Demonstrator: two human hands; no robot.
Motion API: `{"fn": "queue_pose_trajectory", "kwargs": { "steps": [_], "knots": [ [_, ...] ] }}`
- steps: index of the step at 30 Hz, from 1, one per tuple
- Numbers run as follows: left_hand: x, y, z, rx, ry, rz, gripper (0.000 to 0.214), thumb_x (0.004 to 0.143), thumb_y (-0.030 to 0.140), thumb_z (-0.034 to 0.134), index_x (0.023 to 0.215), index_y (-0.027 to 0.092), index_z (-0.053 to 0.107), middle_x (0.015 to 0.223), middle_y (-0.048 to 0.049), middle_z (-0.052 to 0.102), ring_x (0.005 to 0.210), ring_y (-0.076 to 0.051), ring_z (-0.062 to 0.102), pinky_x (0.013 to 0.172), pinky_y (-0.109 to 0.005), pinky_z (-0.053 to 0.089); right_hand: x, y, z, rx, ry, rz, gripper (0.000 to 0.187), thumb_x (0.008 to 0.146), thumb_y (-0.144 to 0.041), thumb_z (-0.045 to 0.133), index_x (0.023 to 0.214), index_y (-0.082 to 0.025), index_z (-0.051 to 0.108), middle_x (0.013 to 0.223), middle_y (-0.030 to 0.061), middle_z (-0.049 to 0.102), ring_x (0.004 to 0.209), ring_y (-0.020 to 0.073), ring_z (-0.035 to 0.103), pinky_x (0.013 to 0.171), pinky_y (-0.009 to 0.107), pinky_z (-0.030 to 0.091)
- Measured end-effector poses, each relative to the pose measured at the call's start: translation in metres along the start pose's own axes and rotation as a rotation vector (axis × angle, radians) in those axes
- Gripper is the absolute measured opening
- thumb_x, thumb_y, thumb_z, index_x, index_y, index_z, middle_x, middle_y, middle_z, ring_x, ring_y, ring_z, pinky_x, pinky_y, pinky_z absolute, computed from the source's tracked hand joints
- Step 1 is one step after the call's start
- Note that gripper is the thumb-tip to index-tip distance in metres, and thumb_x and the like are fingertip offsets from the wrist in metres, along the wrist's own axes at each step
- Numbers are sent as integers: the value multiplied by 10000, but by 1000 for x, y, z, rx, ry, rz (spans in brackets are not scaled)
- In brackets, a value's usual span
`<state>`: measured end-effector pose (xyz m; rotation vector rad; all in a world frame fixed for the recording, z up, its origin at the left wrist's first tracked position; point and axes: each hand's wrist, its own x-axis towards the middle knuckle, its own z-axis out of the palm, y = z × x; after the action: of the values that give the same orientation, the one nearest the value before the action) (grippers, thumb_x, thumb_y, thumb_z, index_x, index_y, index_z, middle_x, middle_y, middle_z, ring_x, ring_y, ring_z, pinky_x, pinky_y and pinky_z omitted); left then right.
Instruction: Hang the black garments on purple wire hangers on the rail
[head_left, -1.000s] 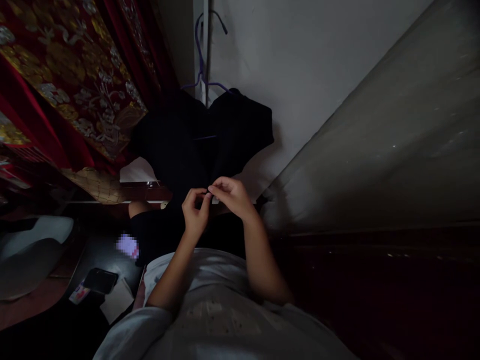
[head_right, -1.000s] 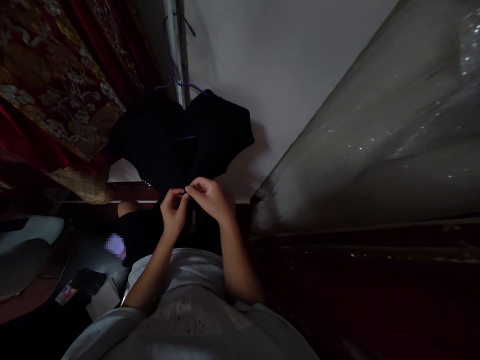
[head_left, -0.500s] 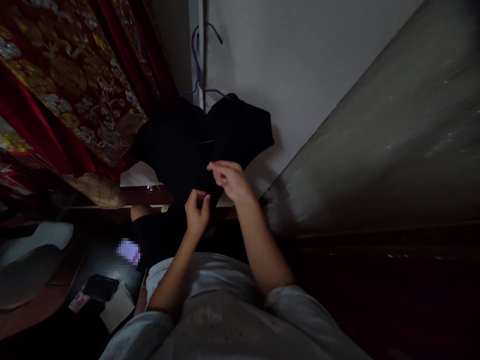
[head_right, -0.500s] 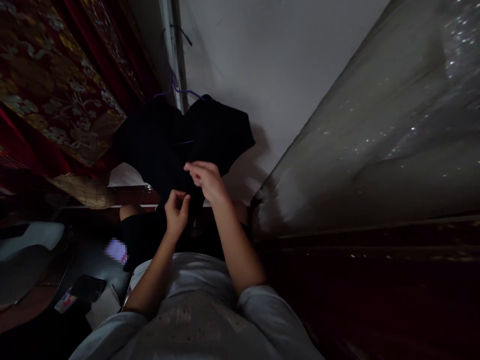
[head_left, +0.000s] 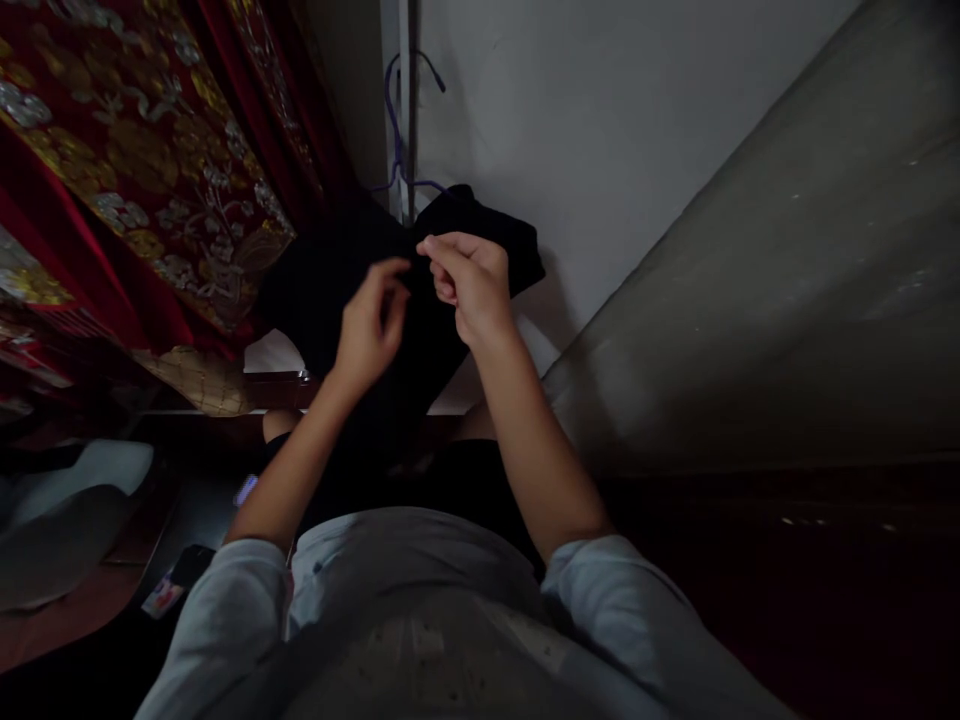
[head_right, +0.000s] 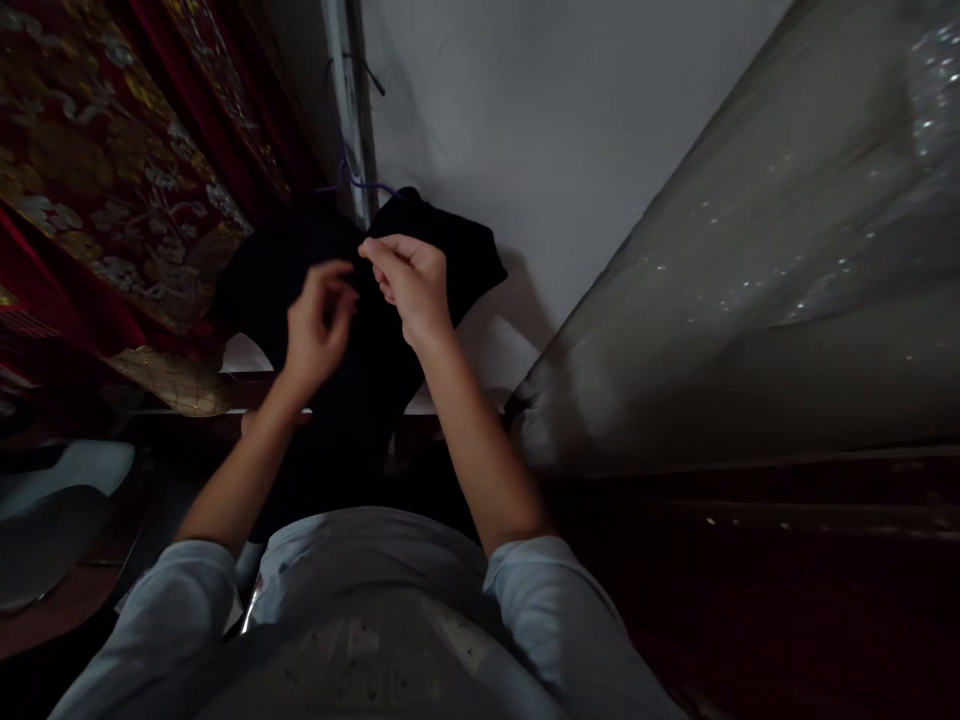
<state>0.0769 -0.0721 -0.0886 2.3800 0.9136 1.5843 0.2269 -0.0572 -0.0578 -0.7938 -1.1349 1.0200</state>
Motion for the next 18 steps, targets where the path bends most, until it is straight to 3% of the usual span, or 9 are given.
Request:
{"fn": "queue_pose_trajectory", "kwargs": {
  "steps": [3, 7, 9, 11, 14, 17, 18],
  "knots": [
    [38, -4, -15, 46, 16, 112, 268, 1089, 411, 505, 1245, 215, 600, 1046, -65, 680, 989, -206, 692, 925, -360, 548, 0, -3, 0, -70, -15, -107, 320, 887, -465, 759, 800, -181, 640, 612, -45, 457, 510, 45, 429, 443, 172, 308],
    [57, 3, -16, 45, -27, -6, 248, 1051, 458, 591, 1013, 216, 628, 865, -28, 638, 941, -221, 701, 887, -346, 527, 10, 12, 3, -182, 23, -187, 281, 901, -400, 727, 760, -178, 630, 663, -15, 518, 620, 85, 513, 533, 199, 384],
    [62, 11, -19, 67, 20, -2, 240, 1042, 457, 614, 984, 224, 610, 842, -19, 617, 863, -196, 680, 849, -325, 512, 12, 28, 4, -232, 64, -162, 267, 875, -350, 736, 713, -176, 615, 649, -11, 527, 627, 98, 510, 551, 217, 387],
    [65, 17, -30, 98, 163, 74, 252, 1053, 467, 595, 996, 222, 595, 886, -22, 606, 822, -169, 638, 829, -308, 492, 5, 44, 5, -243, 88, -87, 247, 840, -280, 739, 663, -174, 603, 604, -18, 510, 596, 93, 474, 551, 226, 367],
    [56, 9, -64, 79, 509, 114, 257, 1081, 455, 555, 1036, 202, 563, 962, -17, 572, 856, -133, 590, 841, -272, 473, -20, 59, 9, -131, 55, 59, 235, 820, -253, 716, 634, -175, 597, 550, -40, 436, 534, 75, 384, 525, 232, 311],
    [10, -16, -93, -111, 780, -116, 217, 1114, 300, 506, 931, 187, 481, 886, 14, 542, 917, -108, 597, 847, -250, 459, -49, 60, 17, 21, -14, 103, 244, 815, -313, 714, 647, -183, 593, 549, -53, 389, 513, 67, 329, 501, 233, 276],
    [-11, -25, -97, -262, 779, -272, 270, 1131, 276, 428, 875, 192, 440, 844, 11, 546, 944, -117, 620, 828, -263, 462, -57, 59, 21, 51, -37, 95, 243, 811, -321, 715, 651, -184, 594, 555, -52, 394, 514, 66, 327, 500, 232, 275]
  ]
}}
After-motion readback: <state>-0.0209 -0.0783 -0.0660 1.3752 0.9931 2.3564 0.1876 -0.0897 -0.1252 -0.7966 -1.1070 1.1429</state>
